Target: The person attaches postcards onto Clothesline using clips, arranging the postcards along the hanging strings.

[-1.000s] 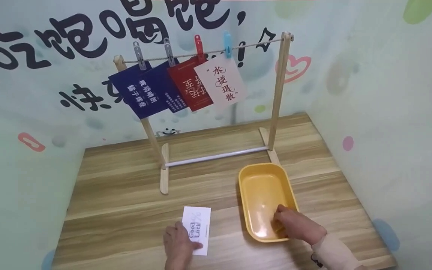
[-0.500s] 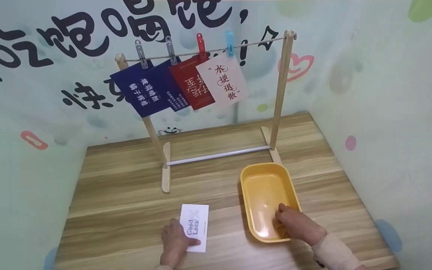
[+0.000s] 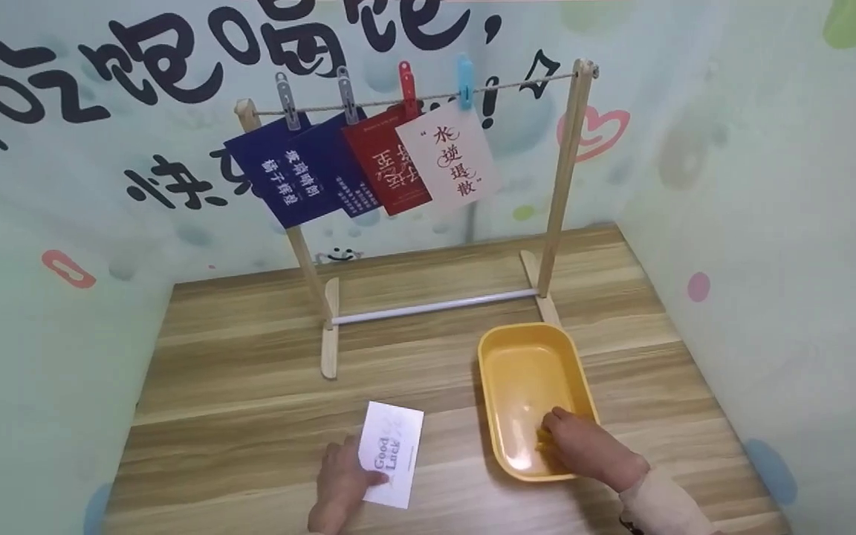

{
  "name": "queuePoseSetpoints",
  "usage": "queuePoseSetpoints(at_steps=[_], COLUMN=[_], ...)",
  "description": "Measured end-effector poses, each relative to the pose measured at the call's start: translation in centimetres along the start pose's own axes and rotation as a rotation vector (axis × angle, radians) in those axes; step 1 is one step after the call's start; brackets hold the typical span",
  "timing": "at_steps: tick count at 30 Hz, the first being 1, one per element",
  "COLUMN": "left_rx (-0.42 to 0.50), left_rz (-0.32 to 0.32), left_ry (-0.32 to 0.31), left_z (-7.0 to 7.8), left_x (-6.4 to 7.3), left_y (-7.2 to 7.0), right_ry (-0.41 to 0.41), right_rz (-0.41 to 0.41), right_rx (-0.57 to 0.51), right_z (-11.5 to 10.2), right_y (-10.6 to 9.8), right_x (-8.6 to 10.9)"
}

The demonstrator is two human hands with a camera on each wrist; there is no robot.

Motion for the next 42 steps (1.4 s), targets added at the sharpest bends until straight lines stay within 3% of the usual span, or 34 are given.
queuePoseSetpoints(at_steps=[5, 10, 15, 25, 29, 35, 42], left_rx=[0.104, 0.206, 0.284, 0.261, 0.245, 0.177, 0.159], left_rz=[-0.052, -0.105, -0.096, -0.125, -0.103, -0.058, -0.042], left_ry=[0.071, 0.104, 0.168, 0.181, 0.210, 0.248, 0.299], left_z=[0.3, 0.8, 1.7, 4.0, 5.0, 6.2, 7.5], left_x=[0.3, 0.4, 0.4, -0.2, -0.5, -1.1, -1.7], left_y=[-0.3, -0.6, -0.7, -0.3, -0.7, -1.3, -1.3], right_ry=[-0.021, 0.003, -0.013, 0.151, 0.157, 0.106, 0.217], right_rz=[0.081, 0.107, 0.176, 0.213, 0.246, 0.310, 0.272], right_rx=[-0.052, -0.137, -0.207, -0.261, -0.257, -0.158, -0.182], right_z=[-0.2, 0.0, -0.1, 0.6, 1.0, 1.1, 1.7], right_y=[-0.2, -0.3, -0.6, -1.1, -1.6, -2.9, -4.0], right_x=[0.2, 0.3, 0.1, -0.1, -0.3, -1.1, -2.3])
Point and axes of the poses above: each hand's wrist, its own x-axis away from the middle knuckle, its own y-axis out of the palm, z = x × y, the point moved 7 cm from there along -x, towards the middle knuckle, and after that the axes turned 1 degree about z, right-handed, at the moved point
